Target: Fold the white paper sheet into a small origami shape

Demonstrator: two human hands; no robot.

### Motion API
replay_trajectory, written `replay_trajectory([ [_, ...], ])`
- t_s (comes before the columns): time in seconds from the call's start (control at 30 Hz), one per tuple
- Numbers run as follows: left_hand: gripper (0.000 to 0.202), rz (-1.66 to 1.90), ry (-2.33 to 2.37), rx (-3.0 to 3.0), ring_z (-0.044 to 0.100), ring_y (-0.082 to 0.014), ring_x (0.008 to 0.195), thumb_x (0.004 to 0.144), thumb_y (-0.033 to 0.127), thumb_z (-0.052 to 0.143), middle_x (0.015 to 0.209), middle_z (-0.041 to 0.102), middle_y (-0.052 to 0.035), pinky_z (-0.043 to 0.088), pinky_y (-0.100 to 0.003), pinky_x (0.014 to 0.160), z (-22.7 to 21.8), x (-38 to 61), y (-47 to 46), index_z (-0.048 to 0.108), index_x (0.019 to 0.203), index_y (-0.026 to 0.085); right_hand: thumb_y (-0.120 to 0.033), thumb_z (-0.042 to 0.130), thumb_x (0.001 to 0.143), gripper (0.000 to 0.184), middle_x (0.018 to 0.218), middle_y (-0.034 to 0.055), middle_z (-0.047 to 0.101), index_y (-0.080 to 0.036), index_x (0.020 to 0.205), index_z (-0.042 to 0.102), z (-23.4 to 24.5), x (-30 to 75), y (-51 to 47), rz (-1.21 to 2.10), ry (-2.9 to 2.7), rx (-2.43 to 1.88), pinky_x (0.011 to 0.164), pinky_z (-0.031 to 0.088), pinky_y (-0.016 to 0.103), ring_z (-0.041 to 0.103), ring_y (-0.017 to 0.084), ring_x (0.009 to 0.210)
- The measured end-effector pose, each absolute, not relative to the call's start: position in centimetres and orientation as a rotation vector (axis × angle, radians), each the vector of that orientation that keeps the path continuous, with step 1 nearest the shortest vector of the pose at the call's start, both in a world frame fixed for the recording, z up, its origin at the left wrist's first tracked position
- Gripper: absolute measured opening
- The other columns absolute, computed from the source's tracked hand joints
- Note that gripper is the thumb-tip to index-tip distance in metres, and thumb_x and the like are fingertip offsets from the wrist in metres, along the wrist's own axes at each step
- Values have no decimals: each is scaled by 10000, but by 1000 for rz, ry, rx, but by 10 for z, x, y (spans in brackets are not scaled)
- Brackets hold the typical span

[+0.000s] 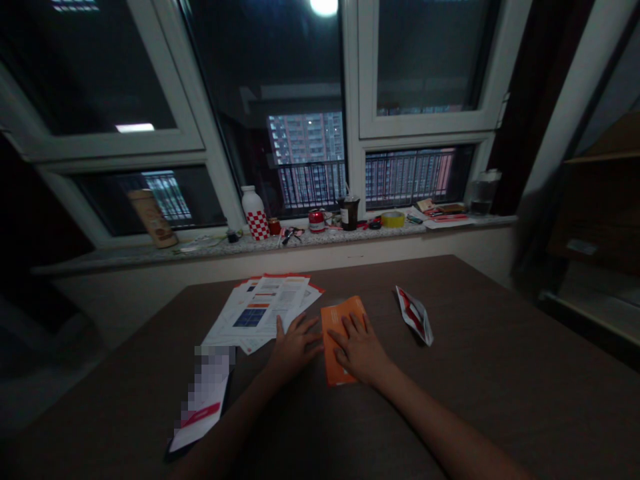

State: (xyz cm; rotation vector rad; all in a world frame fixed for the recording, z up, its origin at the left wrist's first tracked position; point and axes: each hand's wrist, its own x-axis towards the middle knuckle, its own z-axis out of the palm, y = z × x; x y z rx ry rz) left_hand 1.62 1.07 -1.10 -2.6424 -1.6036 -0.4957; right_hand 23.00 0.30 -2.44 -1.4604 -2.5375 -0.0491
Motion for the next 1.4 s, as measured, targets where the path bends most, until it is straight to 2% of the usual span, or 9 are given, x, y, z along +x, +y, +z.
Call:
replay_trajectory([
  [0.27,208,-515,-1598,-2631,319,-373,1373,873,437,606,1403,535,12,-128,-721,1061,-11,17,11,707,1043,374,-476,349,968,493,1543,90,328,-336,1437,407,-23,228,2,-37,-2526,-1472,1140,69,570,224,341,1430],
  [0.7,240,-527,-1605,-2625,320,-388,1370,869,444,598,1403,535,2,-109,-728,1064,-12,16,11,702,1074,376,-486,346,967,497,1537,95,336,-332,1434,415,-23,231,3,-32,-2521,-1475,1138,103,564,227,341,1429],
  [1.0,248,-514,-1603,-2622,333,-394,1362,873,464,591,1394,544,-4,-124,-729,1053,-12,17,11,708,1066,364,-484,349,967,493,1543,93,325,-333,1431,418,-23,229,3,-44,-2524,-1469,1145,67,554,217,336,1433],
  [1.27,311,-398,-1645,-2652,271,-393,1397,874,542,550,1440,495,17,-123,-749,1045,-14,15,15,682,1116,401,-477,355,965,491,1542,90,327,-340,1433,413,-23,228,2,-49,-2533,-1483,1143,41,558,216,344,1431],
  [1.4,304,-374,-1664,-2650,245,-398,1407,884,533,533,1454,477,29,-113,-748,1054,-11,15,14,679,1124,418,-478,364,962,489,1536,93,340,-340,1428,421,-23,229,2,-49,-2529,-1467,1140,58,562,229,350,1425],
])
